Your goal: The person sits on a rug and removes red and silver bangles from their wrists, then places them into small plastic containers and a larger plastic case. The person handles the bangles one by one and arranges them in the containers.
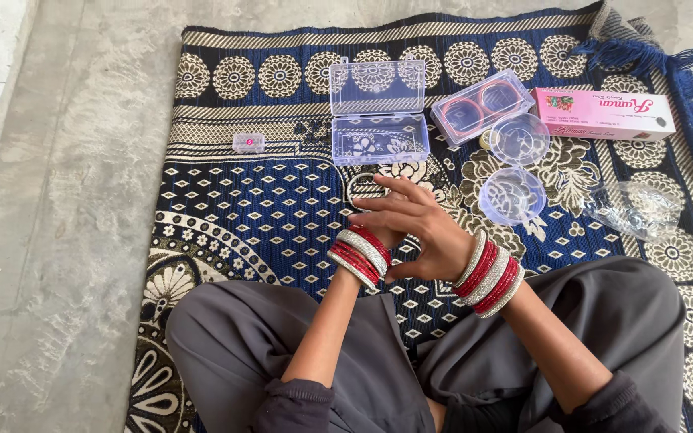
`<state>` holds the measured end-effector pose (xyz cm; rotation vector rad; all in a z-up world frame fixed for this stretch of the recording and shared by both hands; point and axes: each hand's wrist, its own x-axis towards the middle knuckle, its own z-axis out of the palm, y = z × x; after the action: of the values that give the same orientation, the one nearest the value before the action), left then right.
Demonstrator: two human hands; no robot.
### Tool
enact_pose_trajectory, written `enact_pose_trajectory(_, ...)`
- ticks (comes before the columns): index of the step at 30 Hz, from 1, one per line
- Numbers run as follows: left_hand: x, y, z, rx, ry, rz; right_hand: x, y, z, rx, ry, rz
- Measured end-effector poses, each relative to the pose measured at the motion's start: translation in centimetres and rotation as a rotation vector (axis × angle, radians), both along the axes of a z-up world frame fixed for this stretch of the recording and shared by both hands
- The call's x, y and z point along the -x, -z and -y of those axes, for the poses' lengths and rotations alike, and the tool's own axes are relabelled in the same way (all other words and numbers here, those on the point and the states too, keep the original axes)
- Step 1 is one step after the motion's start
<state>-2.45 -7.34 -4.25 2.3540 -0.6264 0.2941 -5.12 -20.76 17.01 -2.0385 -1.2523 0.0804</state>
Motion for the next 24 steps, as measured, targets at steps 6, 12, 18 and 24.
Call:
enact_pose_trajectory(6,0.2,-3.1,0.3,-0.243,0.139,0.279,0.4,-0.6,0.1,0.063,0.006,0.075)
enact_pose_trajectory(12,-0.1,-3.2,0.8,-0.567,0.145,0.266,0.8,-0.9,0.8,0.039,0.014,0.099)
enact_pose_trajectory(18,0.3,-3.7,1.3,-0.665,0.186,0.193,1.4,-1.4,1.1,0.046,0.055,0.102)
enact_pose_trajectory(24,1.1,-4.5,1.4,-0.915,0.178,0.378,1.7,-2.0,1.1,0.071,0.049,0.104)
